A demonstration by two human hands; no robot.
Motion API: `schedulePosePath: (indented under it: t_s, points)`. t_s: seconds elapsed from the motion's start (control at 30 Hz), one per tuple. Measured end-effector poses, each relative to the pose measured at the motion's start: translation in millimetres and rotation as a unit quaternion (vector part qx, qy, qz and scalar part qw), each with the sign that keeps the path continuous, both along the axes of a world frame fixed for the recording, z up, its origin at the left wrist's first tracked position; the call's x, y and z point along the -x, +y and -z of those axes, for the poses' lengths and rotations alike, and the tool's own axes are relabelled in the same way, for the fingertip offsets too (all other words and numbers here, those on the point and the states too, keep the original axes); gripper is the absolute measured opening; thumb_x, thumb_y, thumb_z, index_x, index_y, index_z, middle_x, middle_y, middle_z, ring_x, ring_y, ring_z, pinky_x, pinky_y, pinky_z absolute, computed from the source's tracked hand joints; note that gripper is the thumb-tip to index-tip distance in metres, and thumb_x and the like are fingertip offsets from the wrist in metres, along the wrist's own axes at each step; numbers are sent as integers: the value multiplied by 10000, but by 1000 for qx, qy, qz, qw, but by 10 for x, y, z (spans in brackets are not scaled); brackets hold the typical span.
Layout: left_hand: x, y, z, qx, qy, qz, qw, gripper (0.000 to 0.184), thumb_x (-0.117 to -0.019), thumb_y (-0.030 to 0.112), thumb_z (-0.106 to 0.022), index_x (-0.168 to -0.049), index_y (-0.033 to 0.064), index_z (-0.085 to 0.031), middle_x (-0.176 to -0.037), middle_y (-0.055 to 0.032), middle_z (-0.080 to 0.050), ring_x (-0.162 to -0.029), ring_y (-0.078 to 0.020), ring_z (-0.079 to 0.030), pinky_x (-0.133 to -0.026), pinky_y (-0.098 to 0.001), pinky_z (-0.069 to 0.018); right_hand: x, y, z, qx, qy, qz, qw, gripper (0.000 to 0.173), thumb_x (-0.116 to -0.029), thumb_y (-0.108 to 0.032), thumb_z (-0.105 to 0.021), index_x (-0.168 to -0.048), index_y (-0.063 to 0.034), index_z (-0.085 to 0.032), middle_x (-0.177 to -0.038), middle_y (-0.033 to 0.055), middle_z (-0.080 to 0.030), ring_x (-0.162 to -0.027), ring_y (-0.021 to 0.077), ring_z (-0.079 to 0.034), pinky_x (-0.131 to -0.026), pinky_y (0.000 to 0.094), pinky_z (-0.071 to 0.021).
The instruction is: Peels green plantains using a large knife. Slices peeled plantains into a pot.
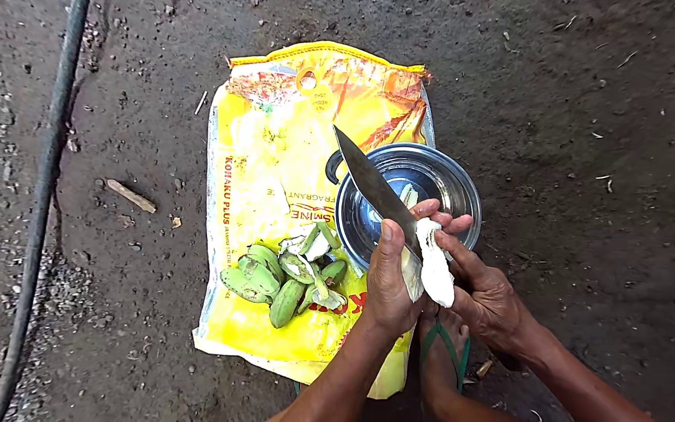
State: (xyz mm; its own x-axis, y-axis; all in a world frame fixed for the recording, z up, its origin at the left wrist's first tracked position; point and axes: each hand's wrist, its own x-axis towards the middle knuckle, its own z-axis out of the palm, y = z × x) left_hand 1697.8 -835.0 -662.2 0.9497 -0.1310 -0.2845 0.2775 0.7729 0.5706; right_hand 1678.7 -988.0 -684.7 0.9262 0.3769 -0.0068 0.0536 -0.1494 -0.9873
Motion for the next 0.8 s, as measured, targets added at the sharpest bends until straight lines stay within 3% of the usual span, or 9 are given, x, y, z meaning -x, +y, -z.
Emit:
schedulePosePath:
  t_s: [0.33,0.5,0.6,0.7,0.8]
  points:
    - [-32,72,79,53,70,30,996,644,-984,666,-441,-1292,129,-619,-1151,-122,-717,-1140,-238,-684,-949,-370,-572,-14,25,40,91,-7,29,995,583,-1019,-386,-583,-1474,-27,-523,-810,-9,-646,-660,-89,-504,-625,87,-447]
    - [-39,98,56,38,133,19,990,659,-1069,572,-228,-1311,73,-586,-1144,-144,-707,-1127,-240,-681,-979,-371,-554,-23,40,73,149,-18,40,988,569,-1016,-407,-577,-1488,-90,-532,-889,34,-704,-698,-50,-568,-663,129,-485]
    - [-68,175,28,-3,151,53,987,671,-1084,533,-149,-1334,73,-569,-1163,-121,-696,-1110,-200,-678,-938,-334,-567,-33,32,87,161,-10,41,986,588,-1015,-410,-577,-1510,-100,-507,-903,43,-703,-703,-42,-569,-668,136,-483]
    - [-118,324,42,-96,136,126,978,608,-1103,445,-128,-1366,62,-521,-1130,-91,-693,-1047,-157,-685,-910,-309,-575,-27,46,80,119,74,31,990,604,-1018,-407,-565,-1530,-101,-470,-880,-17,-677,-687,-70,-541,-654,121,-471]
    - [-152,458,117,-163,137,181,960,437,-1112,271,-267,-1317,27,-565,-1018,-70,-711,-938,-122,-704,-878,-288,-587,-15,86,86,23,226,23,973,616,-1019,-371,-547,-1571,-140,-402,-768,-81,-583,-562,-39,-450,-535,143,-406]
